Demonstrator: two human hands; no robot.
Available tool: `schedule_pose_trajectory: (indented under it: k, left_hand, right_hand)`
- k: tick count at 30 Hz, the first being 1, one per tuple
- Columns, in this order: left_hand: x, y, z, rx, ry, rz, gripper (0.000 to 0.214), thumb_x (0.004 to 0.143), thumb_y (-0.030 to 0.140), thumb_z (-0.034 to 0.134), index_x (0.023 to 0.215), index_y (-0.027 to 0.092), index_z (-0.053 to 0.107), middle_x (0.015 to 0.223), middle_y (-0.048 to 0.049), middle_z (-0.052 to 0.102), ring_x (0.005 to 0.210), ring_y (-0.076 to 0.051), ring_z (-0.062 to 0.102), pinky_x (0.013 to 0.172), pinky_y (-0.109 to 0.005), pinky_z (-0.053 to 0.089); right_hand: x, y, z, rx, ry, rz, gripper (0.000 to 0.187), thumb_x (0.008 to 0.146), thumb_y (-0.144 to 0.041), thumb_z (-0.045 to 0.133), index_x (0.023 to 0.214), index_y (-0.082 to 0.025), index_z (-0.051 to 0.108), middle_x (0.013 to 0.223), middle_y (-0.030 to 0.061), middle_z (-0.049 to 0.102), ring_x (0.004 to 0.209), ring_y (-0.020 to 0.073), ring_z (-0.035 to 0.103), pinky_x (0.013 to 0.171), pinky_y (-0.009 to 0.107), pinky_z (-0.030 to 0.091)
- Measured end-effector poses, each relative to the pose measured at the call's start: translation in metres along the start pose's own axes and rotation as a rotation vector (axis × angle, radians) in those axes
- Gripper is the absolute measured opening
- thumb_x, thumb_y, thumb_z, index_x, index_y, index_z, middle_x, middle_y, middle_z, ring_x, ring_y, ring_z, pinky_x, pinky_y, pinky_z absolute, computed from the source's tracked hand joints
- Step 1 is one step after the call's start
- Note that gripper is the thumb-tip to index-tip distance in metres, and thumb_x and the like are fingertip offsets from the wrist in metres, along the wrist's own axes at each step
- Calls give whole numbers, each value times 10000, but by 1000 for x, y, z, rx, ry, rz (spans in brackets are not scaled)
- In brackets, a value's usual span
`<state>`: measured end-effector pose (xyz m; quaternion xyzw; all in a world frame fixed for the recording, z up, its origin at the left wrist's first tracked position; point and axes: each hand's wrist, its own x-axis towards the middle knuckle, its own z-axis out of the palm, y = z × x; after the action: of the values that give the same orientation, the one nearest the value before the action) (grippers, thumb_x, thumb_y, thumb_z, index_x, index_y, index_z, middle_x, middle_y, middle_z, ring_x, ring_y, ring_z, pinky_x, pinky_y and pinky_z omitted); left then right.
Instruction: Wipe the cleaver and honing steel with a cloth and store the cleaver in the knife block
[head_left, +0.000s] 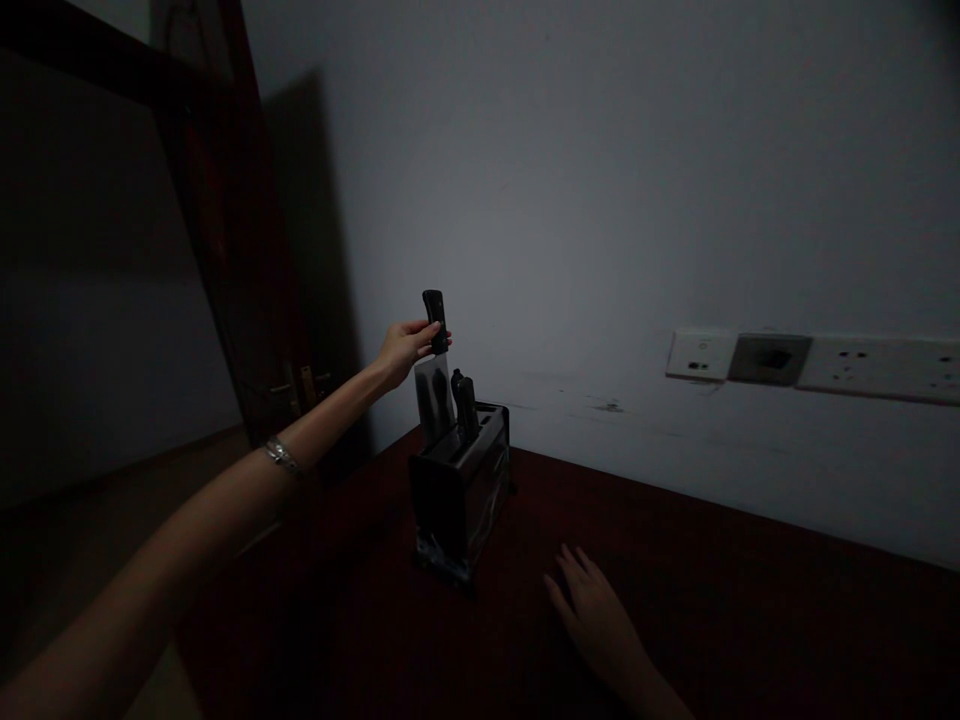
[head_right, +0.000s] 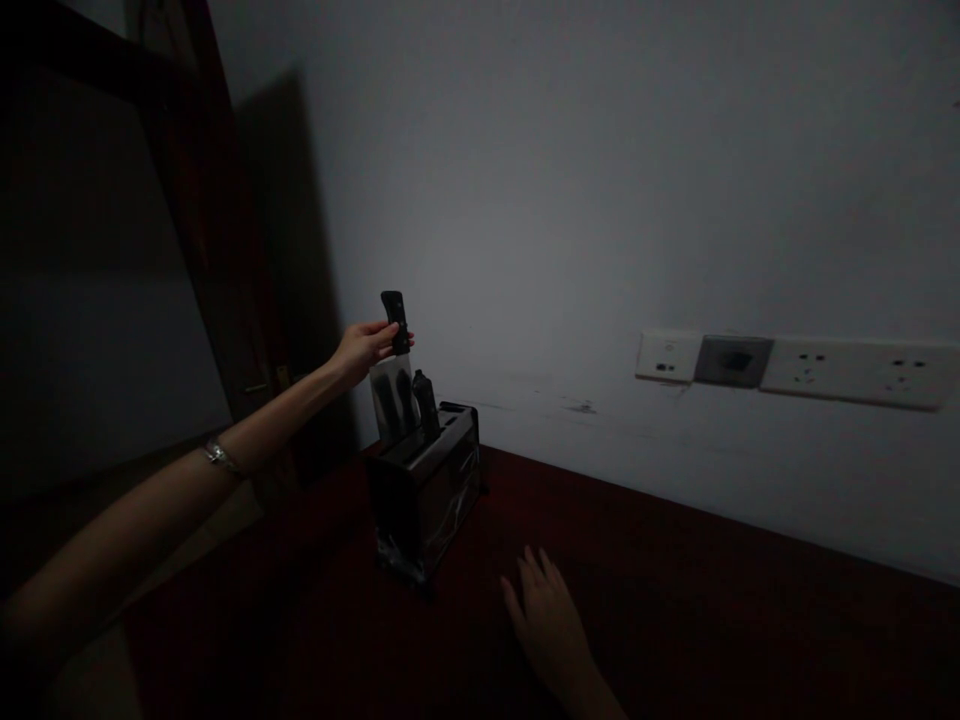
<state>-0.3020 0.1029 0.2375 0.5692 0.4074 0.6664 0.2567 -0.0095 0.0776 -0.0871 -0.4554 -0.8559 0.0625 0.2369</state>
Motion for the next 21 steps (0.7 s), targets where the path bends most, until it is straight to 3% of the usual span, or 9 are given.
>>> schedule_pose_trajectory:
  k: [13,21]
  left_hand:
    - [-29,-27,-7,38,-82,-68,206,693,268,658,782,84,640,735,-70,665,735,-156,624,830,-359,451]
    - [-43,-54,-10,56,-103,-131,251,653,320,696,820,134,673,817,-62,682,782,-164,609,833,-358,440]
  right_hand:
    - [-1,-4,-5,17,-26,5,590,858,-472,330,1197,-29,522,1288,168,483,1253,315,346,1019,454,308]
    - [-2,-2,-5,7,-30,-16,601,866,-470,296,1202,-23,516,1290,171,480,1253,317,345,1022,451,297]
